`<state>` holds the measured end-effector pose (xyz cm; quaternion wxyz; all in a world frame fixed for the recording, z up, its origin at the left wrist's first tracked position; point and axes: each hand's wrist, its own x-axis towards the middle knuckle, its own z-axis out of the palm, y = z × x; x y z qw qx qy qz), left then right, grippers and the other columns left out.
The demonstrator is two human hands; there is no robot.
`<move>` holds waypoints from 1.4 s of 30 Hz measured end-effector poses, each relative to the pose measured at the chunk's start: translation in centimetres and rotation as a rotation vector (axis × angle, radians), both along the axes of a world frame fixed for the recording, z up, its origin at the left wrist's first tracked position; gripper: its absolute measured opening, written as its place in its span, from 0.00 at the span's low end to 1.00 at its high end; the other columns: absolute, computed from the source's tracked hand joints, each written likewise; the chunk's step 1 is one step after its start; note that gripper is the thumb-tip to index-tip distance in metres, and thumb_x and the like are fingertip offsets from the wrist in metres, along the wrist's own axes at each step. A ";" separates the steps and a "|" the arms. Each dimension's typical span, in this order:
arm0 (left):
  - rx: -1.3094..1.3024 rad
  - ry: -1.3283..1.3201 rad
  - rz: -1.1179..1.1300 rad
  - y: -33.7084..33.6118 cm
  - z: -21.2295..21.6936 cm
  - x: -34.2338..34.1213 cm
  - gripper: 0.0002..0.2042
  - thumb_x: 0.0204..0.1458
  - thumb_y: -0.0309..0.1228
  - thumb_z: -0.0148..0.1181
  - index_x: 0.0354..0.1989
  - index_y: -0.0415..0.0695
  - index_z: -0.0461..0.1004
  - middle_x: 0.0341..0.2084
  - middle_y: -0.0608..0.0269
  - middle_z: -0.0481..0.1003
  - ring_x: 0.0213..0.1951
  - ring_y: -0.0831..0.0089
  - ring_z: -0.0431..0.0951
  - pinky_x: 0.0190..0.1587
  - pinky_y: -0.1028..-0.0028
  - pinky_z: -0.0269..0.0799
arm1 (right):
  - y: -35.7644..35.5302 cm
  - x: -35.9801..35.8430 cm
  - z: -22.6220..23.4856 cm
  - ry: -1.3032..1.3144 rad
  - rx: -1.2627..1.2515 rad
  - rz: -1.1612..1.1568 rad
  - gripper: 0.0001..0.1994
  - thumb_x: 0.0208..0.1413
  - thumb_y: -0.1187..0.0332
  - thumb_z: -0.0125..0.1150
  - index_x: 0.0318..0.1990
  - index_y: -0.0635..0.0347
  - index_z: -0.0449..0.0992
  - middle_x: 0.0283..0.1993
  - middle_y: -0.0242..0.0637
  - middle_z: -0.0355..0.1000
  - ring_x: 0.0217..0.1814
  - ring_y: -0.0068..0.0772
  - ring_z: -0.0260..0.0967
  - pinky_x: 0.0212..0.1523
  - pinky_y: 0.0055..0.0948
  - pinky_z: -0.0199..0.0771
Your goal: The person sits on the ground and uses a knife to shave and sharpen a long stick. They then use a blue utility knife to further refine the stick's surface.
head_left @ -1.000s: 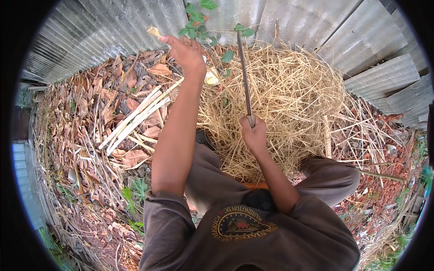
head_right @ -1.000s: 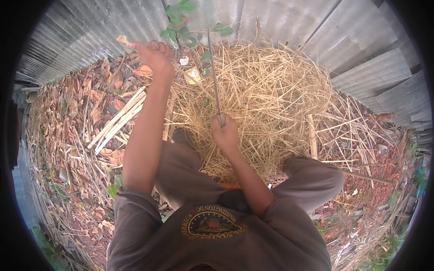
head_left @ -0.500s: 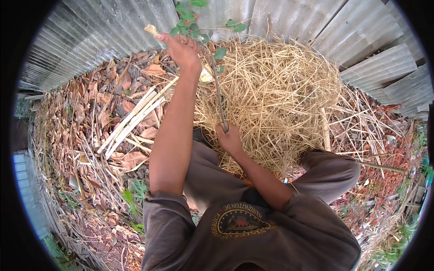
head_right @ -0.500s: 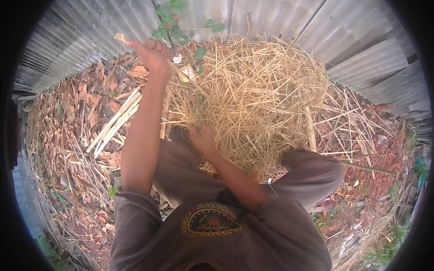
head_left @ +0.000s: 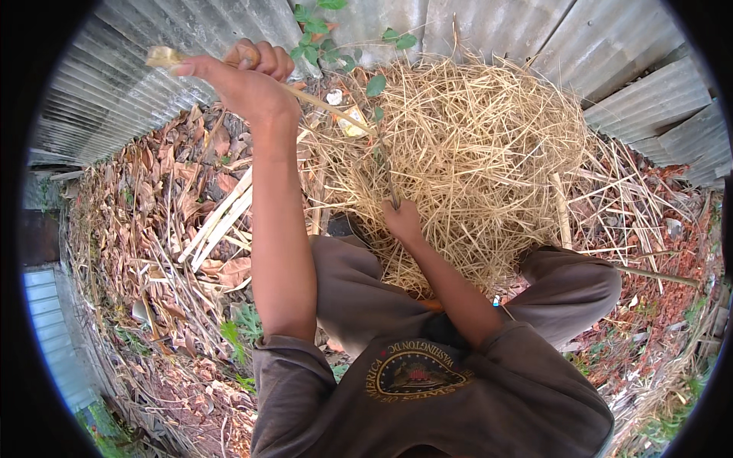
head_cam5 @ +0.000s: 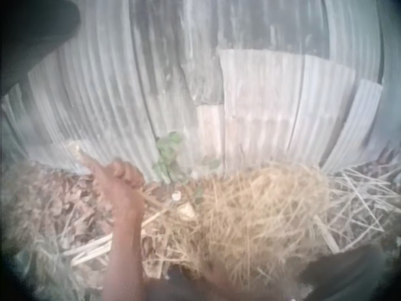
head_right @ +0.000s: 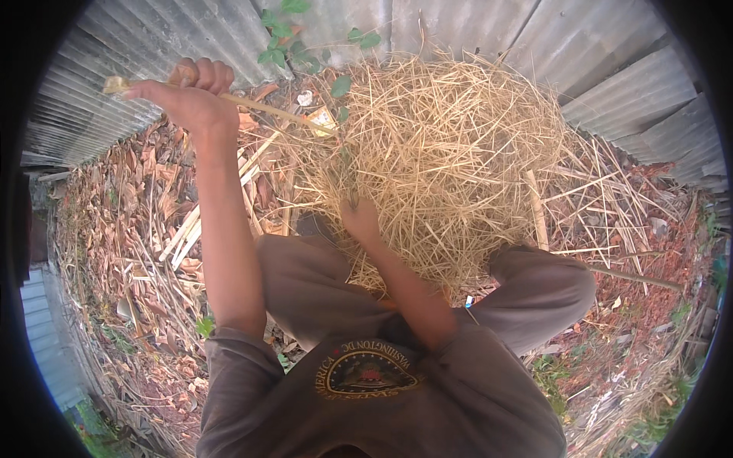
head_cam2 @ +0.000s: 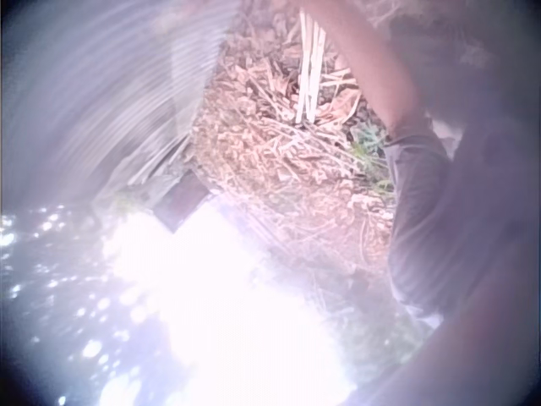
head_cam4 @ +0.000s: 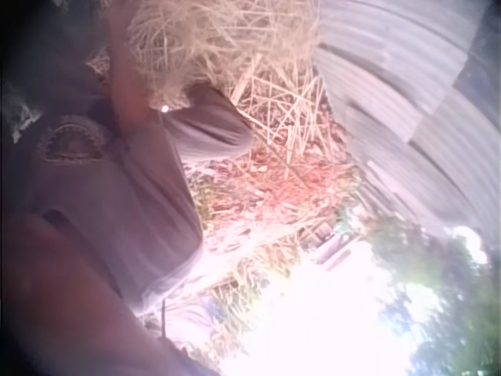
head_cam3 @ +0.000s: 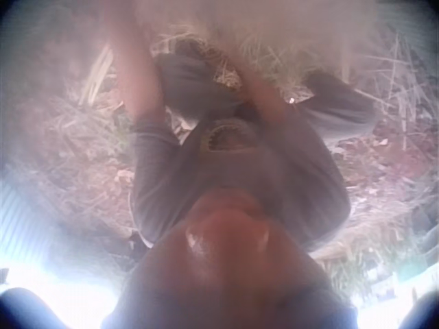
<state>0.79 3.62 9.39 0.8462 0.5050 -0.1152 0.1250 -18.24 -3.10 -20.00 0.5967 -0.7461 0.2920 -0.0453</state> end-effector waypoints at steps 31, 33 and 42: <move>-0.162 0.136 0.070 -1.5 -7.0 3.4 0.33 0.54 0.69 0.33 0.16 0.49 0.45 0.12 0.72 0.49 0.16 0.80 0.50 0.17 0.77 0.48 | -1.7 2.4 2.0 -0.302 0.063 -0.055 0.10 0.55 0.70 0.53 0.23 0.59 0.65 0.13 0.26 0.58 0.12 0.16 0.55 0.13 0.24 0.57; -0.125 0.114 0.112 -1.1 -7.1 3.6 0.33 0.54 0.68 0.33 0.16 0.49 0.45 0.12 0.72 0.50 0.16 0.80 0.50 0.17 0.77 0.48 | -0.5 1.8 1.6 -0.418 -0.119 -0.106 0.08 0.54 0.70 0.53 0.24 0.59 0.66 0.14 0.28 0.58 0.12 0.20 0.57 0.16 0.30 0.61; -0.028 0.073 0.114 -0.4 -7.4 3.9 0.33 0.56 0.67 0.32 0.15 0.49 0.45 0.13 0.73 0.50 0.17 0.80 0.50 0.18 0.77 0.47 | -3.4 0.5 -4.1 0.340 0.991 -0.148 0.09 0.52 0.66 0.54 0.23 0.55 0.64 0.12 0.29 0.57 0.10 0.27 0.55 0.14 0.34 0.60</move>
